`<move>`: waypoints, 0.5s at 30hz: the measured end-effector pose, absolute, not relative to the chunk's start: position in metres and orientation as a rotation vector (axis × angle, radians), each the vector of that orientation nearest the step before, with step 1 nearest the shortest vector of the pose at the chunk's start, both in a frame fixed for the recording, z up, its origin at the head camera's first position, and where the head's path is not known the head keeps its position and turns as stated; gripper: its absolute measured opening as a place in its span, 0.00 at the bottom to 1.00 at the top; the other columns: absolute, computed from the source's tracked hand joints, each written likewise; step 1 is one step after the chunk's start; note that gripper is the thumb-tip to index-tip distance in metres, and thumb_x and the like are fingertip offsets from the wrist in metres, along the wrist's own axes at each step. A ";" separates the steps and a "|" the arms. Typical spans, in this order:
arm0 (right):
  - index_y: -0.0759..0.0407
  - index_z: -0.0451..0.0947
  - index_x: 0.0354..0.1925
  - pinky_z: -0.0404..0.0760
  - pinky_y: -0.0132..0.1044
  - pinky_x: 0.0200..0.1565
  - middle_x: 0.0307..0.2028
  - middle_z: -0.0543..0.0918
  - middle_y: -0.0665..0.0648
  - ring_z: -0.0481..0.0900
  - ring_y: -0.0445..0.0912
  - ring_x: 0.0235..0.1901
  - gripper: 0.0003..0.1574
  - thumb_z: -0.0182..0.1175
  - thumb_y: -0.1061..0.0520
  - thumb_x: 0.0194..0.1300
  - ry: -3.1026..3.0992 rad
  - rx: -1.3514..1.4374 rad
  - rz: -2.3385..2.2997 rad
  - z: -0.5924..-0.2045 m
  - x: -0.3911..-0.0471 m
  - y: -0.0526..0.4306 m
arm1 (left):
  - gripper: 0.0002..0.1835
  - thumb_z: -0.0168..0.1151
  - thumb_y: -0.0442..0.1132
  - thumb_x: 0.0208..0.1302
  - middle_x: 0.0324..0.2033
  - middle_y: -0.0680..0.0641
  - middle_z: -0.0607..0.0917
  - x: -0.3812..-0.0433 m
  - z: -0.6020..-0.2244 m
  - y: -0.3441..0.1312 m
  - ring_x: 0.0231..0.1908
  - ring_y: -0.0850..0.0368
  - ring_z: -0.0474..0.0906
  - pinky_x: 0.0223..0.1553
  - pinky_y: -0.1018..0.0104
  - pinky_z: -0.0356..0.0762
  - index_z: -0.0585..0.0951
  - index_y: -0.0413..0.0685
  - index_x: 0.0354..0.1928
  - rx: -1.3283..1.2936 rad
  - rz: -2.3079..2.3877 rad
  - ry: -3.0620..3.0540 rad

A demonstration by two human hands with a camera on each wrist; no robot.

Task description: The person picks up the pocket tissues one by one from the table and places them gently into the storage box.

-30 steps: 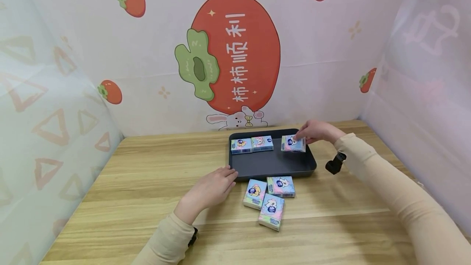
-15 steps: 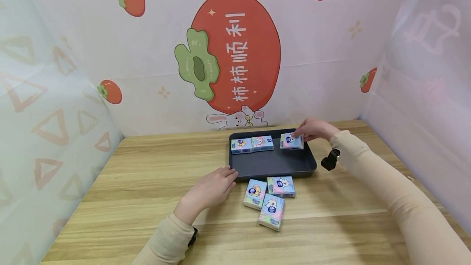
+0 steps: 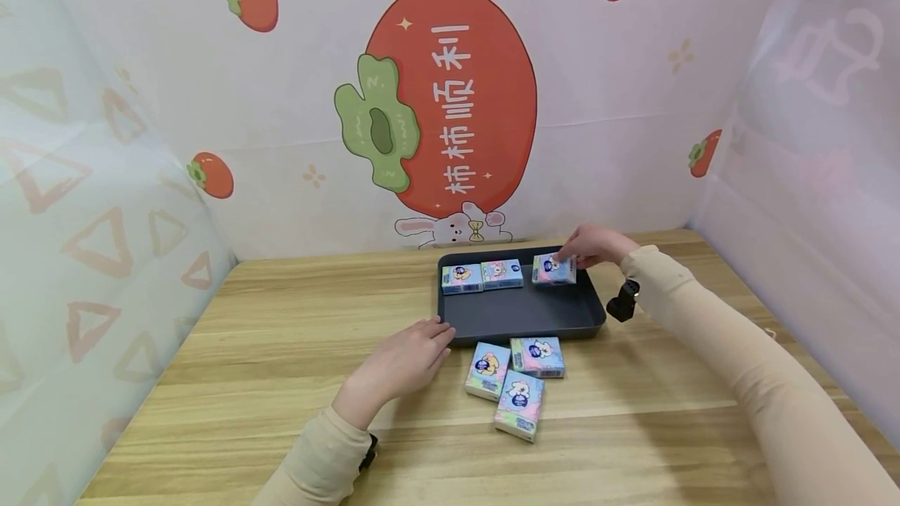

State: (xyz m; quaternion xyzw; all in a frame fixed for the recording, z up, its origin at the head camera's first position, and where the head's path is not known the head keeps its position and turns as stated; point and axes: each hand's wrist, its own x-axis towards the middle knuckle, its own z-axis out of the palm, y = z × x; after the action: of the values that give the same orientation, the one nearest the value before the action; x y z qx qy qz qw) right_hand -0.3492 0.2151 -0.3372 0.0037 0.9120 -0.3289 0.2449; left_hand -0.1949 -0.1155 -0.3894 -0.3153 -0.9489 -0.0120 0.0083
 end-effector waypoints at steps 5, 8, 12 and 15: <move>0.70 0.73 0.55 0.82 0.35 0.43 0.37 0.79 0.55 0.73 0.41 0.29 0.29 0.61 0.51 0.64 2.488 0.018 -0.899 -0.338 -0.350 0.212 | 0.21 0.49 0.44 0.72 0.60 0.42 0.77 -0.195 -0.389 -0.115 0.63 0.47 0.69 0.65 0.54 0.69 0.76 0.41 0.60 -0.981 -0.037 -2.972; 0.69 0.75 0.53 0.82 0.35 0.44 0.36 0.78 0.54 0.73 0.41 0.29 0.27 0.61 0.51 0.64 2.479 0.023 -0.901 -0.339 -0.351 0.210 | 0.21 0.49 0.44 0.72 0.60 0.42 0.76 -0.194 -0.389 -0.115 0.64 0.47 0.69 0.65 0.54 0.69 0.76 0.41 0.60 -0.981 -0.037 -2.976; 0.69 0.76 0.53 0.81 0.34 0.42 0.37 0.79 0.55 0.73 0.41 0.27 0.26 0.61 0.51 0.64 2.477 0.015 -0.888 -0.341 -0.356 0.210 | 0.21 0.49 0.44 0.72 0.60 0.42 0.76 -0.194 -0.388 -0.115 0.64 0.47 0.69 0.65 0.54 0.68 0.76 0.40 0.60 -0.986 -0.042 -2.976; 0.69 0.76 0.54 0.81 0.32 0.40 0.37 0.79 0.56 0.72 0.40 0.25 0.26 0.60 0.51 0.65 2.477 0.005 -0.877 -0.343 -0.360 0.209 | 0.21 0.49 0.44 0.72 0.60 0.42 0.76 -0.194 -0.388 -0.115 0.64 0.47 0.69 0.65 0.54 0.68 0.75 0.40 0.60 -0.991 -0.046 -2.973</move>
State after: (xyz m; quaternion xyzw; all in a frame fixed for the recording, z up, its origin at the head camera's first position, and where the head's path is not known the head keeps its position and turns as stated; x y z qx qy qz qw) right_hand -0.3600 0.2090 -0.3433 0.0019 0.9117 -0.3227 0.2544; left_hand -0.1937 -0.1154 -0.3881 -0.3163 -0.9486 -0.0145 0.0038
